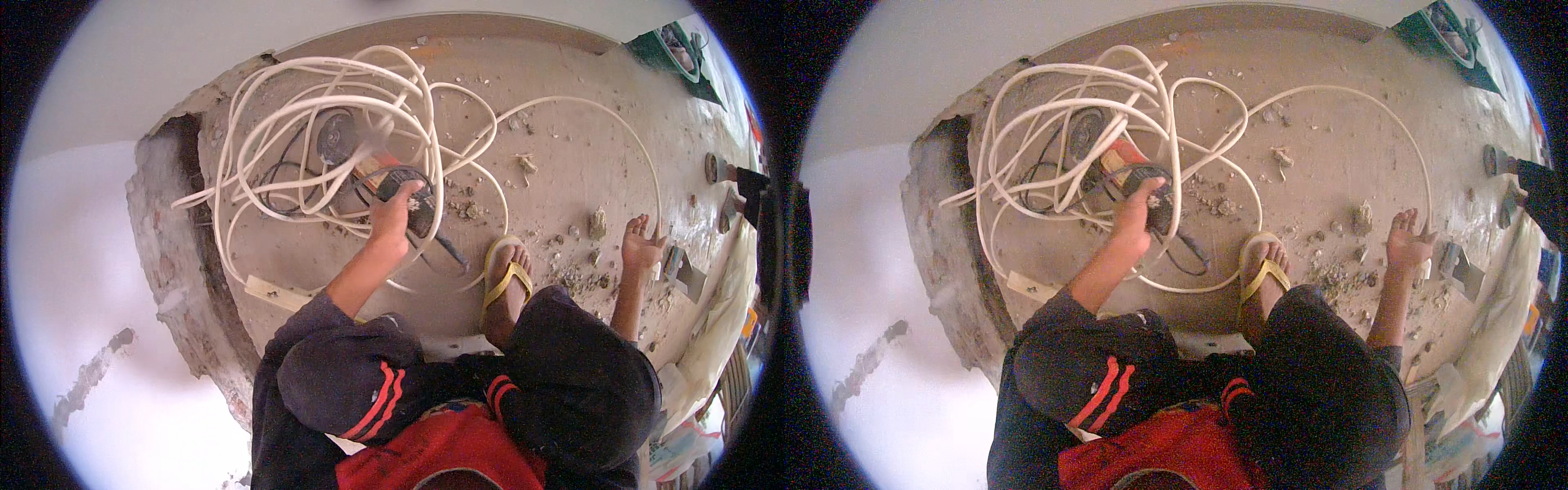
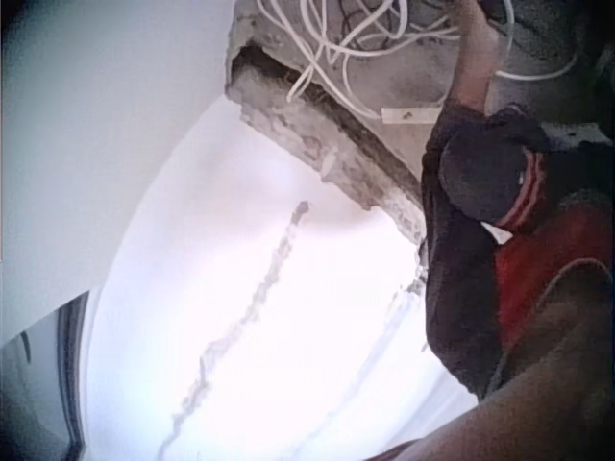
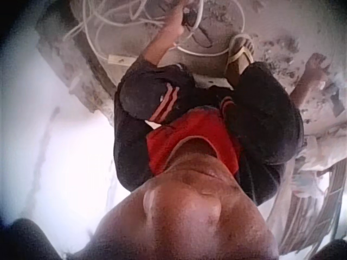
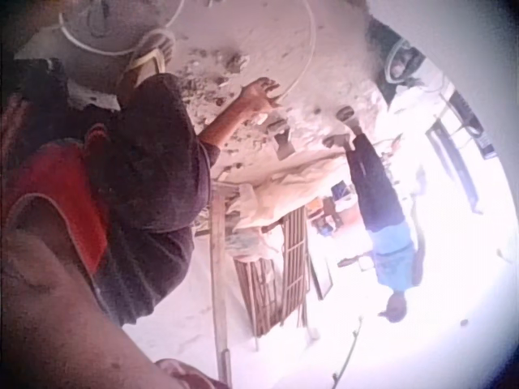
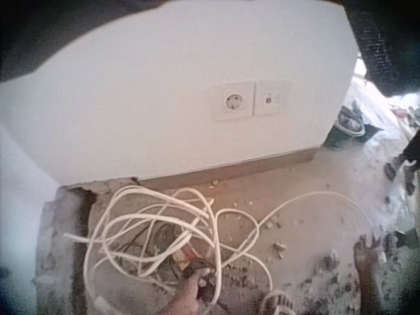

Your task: The person plugs in an angle grinder and cuts a vertical groove into a concrete wall. They handle the power cord and extension strip, then operate the grinder against the wall surface, creating sparks and debris.

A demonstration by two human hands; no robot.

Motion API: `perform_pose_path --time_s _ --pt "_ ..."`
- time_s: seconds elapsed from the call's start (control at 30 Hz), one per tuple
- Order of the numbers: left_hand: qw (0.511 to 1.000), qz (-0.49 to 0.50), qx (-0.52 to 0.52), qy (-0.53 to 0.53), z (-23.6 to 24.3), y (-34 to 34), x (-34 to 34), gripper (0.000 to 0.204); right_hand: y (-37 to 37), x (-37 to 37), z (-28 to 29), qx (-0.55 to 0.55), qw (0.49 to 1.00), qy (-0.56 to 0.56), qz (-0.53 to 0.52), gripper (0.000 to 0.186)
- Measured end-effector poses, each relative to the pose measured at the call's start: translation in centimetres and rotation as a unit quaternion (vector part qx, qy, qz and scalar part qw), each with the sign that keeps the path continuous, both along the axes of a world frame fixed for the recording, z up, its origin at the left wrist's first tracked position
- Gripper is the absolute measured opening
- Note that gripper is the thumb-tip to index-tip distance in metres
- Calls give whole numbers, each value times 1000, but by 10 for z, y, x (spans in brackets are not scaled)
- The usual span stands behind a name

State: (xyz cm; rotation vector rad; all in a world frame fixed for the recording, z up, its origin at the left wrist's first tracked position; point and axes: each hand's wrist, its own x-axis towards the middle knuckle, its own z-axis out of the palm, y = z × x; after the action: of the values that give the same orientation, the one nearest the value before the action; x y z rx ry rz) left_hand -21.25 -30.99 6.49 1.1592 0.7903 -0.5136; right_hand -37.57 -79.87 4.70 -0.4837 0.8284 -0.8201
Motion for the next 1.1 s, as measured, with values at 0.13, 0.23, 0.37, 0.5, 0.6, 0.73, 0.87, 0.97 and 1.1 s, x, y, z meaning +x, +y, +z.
perform_pose_path --time_s 0.13,0.23,0.37,0.5,0.6,0.73,0.87,0.97,1.1 --pt "993 -19 -119 9 5 39 -9 42 -41 0 -7 2 998 -55 32 57" --pt "989 -45 -144 10 15 63 -25 46 -52 2 -8 16 997 -71 7 57" --pt "978 -80 -147 -122 42 83 -43 62 -55 2 15 16 990 -131 -46 51" --pt "964 -127 -160 -172 79 118 -39 72 -64 -8 69 -125 991 -33 28 48" --pt "955 -108 -104 -255 99 141 -40 77 -63 -7 103 -240 958 63 140 46" --pt "939 -24 -125 -319 119 169 -50 90 -45 17 122 -424 812 209 343 43" --pt "915 -2 -115 -386 137 195 -64 92 -35 64 118 -417 704 160 552 40" --pt "905 -17 -130 -405 148 209 -74 91 -40 107 102 -40 737 -64 671 42" --pt "893 -38 -155 -420 154 217 -88 89 -10 133 80 -149 850 168 476 54"
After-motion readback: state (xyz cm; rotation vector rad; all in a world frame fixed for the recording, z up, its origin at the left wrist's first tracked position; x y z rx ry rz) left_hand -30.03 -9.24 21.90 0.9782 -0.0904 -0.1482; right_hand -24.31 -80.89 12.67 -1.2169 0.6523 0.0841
